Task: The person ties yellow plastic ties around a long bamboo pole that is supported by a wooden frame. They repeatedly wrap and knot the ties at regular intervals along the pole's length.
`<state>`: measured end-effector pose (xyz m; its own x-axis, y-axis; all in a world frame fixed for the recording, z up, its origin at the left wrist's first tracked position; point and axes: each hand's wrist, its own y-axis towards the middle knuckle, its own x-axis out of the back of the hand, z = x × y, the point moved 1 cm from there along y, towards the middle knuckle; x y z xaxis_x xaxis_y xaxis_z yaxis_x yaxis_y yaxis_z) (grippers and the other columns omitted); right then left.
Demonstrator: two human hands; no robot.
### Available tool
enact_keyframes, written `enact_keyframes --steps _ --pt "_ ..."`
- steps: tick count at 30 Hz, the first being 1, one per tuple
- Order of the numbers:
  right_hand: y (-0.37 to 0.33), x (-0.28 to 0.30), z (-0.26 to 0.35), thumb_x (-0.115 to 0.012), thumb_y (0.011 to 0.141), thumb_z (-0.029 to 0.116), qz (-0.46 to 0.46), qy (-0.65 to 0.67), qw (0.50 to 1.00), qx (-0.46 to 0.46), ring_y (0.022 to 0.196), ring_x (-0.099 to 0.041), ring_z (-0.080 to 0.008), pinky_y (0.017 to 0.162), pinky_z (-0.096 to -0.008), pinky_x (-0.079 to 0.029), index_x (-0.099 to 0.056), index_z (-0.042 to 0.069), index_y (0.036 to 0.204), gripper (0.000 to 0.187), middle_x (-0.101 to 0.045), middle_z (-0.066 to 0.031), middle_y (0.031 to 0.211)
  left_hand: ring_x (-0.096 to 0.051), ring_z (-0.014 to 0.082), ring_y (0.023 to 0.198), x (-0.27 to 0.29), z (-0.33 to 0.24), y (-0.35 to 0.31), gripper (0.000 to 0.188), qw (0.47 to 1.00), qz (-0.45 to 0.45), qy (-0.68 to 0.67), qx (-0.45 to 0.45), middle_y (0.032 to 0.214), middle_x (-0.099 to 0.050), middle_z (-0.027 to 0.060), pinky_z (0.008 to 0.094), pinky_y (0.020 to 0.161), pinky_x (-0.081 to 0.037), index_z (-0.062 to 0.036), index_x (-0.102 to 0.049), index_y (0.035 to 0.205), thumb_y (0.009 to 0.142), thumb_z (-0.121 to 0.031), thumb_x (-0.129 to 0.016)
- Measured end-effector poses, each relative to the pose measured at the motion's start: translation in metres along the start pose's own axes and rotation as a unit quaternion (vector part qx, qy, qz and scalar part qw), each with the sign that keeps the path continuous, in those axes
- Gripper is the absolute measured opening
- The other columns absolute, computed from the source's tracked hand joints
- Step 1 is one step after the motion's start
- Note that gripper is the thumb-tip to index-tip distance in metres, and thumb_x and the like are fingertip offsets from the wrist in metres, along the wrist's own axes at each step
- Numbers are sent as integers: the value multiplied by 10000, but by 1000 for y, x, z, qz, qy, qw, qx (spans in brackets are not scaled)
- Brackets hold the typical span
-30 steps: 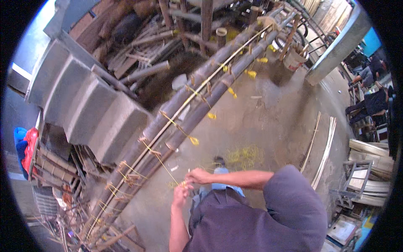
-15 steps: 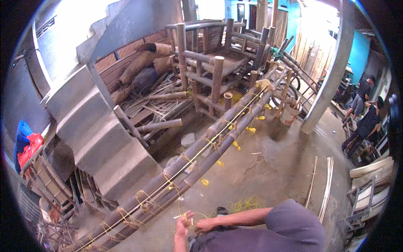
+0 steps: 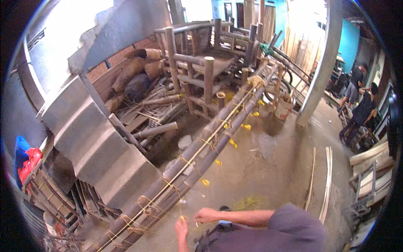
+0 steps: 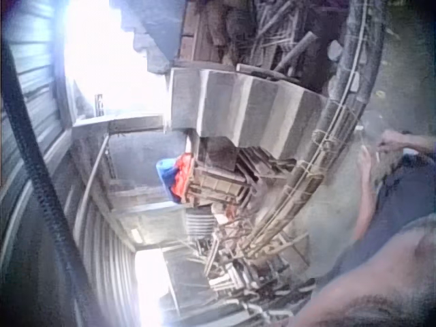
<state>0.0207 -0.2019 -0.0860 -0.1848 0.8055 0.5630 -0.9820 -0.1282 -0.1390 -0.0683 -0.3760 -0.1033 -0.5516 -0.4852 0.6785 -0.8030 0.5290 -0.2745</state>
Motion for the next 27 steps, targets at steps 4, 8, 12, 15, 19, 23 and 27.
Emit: enact_keyframes --steps 4,8,12,15,19,23,27 --pt "-4 -49 -55 -559 827 325 201 -109 973 26 794 -611 -370 667 -442 -483 -644 65 893 281 -642 -181 844 -558 126 566 -6 -5 3 235 752 35 -641 154 820 -664 46 276 549 -467 11 -635 884 792 -133 -474" --pt "0 11 -34 -585 771 286 -144 -102 979 -98 845 -597 -333 698 -441 -487 -658 87 850 226 -639 -137 875 -528 112 517 2 -3 -2 261 919 218 -324 61 899 -660 68 253 521 -464 18 -611 992 822 -115 -462" --pt "-16 7 13 -580 761 268 -73 -234 969 39 889 -564 -276 702 -415 -474 -670 132 831 177 -616 -74 930 -513 91 552 -10 -2 -4 295 937 39 -345 30 972 -635 74 228 529 -453 21 -554 1098 859 -121 -456" --pt "-25 -27 -21 -585 744 249 82 -316 945 -22 938 -546 -236 767 -408 -446 -669 129 854 183 -602 -55 988 -513 79 606 -19 2 6 331 854 -171 -490 15 1020 -615 69 214 551 -446 20 -510 1169 880 -132 -453" --pt "-16 -26 -51 -588 748 225 -52 -328 937 -109 1043 -523 -253 842 -425 -419 -653 87 892 210 -589 -88 1071 -444 46 585 1 -22 -13 350 611 16 -785 106 852 -552 16 176 523 -384 15 -484 1192 873 -125 -453" --pt "-5 -55 -2 -564 784 229 -72 6 990 124 1010 -559 -304 787 -450 -444 -627 45 939 249 -614 -159 1009 -377 22 527 -2 -18 -25 352 588 162 -787 99 715 -481 -14 162 474 -314 25 -497 1163 840 -110 -465" --pt "21 -26 -18 -534 824 273 55 50 995 -73 800 -601 -368 666 -462 -453 -594 23 969 295 -610 -205 804 -449 53 561 5 5 -20 369 875 225 -422 75 849 -576 19 180 506 -370 29 -497 1175 842 -127 -470"
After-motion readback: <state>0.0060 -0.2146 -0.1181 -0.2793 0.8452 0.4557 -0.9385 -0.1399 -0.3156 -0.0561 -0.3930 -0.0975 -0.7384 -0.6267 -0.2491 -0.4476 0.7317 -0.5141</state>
